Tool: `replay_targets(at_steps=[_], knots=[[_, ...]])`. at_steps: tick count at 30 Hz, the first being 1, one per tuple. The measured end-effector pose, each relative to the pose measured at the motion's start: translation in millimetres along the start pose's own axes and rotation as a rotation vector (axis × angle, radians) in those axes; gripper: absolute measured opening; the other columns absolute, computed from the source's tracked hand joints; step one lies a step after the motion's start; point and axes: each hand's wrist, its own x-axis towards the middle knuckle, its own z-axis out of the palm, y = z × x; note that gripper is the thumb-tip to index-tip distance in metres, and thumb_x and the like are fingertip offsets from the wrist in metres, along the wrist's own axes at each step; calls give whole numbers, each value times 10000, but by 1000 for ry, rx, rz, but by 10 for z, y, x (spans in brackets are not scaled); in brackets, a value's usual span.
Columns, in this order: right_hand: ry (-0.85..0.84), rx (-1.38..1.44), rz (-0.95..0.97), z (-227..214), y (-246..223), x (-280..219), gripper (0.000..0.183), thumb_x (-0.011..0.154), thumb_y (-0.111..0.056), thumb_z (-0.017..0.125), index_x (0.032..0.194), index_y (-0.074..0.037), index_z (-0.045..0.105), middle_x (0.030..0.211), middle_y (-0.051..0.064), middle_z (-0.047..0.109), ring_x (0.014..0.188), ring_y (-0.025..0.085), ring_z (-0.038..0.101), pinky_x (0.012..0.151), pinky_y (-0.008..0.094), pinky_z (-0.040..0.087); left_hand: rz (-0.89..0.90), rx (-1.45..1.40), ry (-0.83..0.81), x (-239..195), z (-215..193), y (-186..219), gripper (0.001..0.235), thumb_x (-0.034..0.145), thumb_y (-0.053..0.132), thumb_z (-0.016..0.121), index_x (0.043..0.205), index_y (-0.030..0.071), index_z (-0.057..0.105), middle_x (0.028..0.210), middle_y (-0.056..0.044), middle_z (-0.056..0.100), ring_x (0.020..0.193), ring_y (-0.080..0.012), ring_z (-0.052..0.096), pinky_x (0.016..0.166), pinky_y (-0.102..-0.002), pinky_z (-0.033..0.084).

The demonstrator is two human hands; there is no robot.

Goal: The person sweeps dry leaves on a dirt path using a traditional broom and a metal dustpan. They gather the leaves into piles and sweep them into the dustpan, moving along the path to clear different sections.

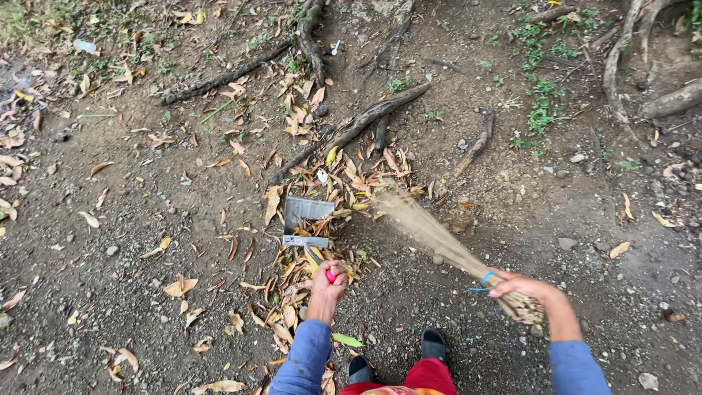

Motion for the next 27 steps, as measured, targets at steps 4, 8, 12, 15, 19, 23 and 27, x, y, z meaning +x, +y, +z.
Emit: replay_targets(at_steps=[4, 8, 12, 15, 19, 23, 27], knots=[[317, -28, -60, -329, -51, -118, 1009, 724, -259, 825, 1576, -210, 286, 1056, 94, 620, 774, 260, 681, 635, 390, 621, -33, 29, 0, 131, 114, -134, 198, 866, 45, 571, 727, 114, 448, 579, 16, 429, 445, -105, 392, 332, -251, 248], [610, -99, -32, -470, -260, 284, 1046, 750, -267, 812, 1588, -170, 195, 1100, 87, 553, 856, 301, 683, 689, 443, 632, -25, 32, -21, 270, 180, -345, 189, 853, 32, 576, 727, 119, 465, 574, 22, 426, 446, -95, 406, 330, -239, 247], [414, 24, -144, -520, -487, 850, 557, 660, -265, 783, 1097, 65, 684, 991, 260, 731, 687, 313, 695, 534, 408, 573, -60, 18, -4, 441, 327, -620, 225, 865, 13, 589, 729, 117, 442, 592, 19, 442, 451, -99, 404, 339, -251, 244], [289, -32, -87, -484, -567, 1130, 548, 692, -317, 852, 1160, -82, 689, 1006, 105, 634, 765, 222, 613, 567, 354, 510, -74, 15, 27, 587, 459, -844, 123, 842, 32, 590, 769, 88, 508, 565, 30, 421, 437, -97, 392, 344, -245, 246], [-40, 6, -185, -527, -662, 1092, 749, 748, -241, 836, 1414, -59, 545, 963, 143, 671, 716, 229, 687, 575, 363, 595, -49, 35, 10, 730, 576, -1127, 206, 820, 39, 600, 704, 131, 457, 548, 39, 425, 416, -96, 363, 346, -253, 238], [-95, -84, -112, -1168, -666, 674, 927, 734, -308, 805, 1565, -234, 401, 969, 110, 685, 680, 192, 643, 566, 318, 560, -28, -11, 25, 860, 654, -1304, 205, 831, 19, 592, 713, 120, 458, 563, 34, 437, 440, -91, 386, 339, -249, 225], [-43, -10, -172, -1892, -791, 330, 938, 669, -240, 805, 1534, -167, 448, 1106, 72, 719, 779, 175, 651, 655, 302, 555, 1, -60, 7, 951, 684, -1376, 186, 836, 25, 610, 728, 99, 478, 560, 27, 436, 433, -100, 385, 331, -243, 231]])
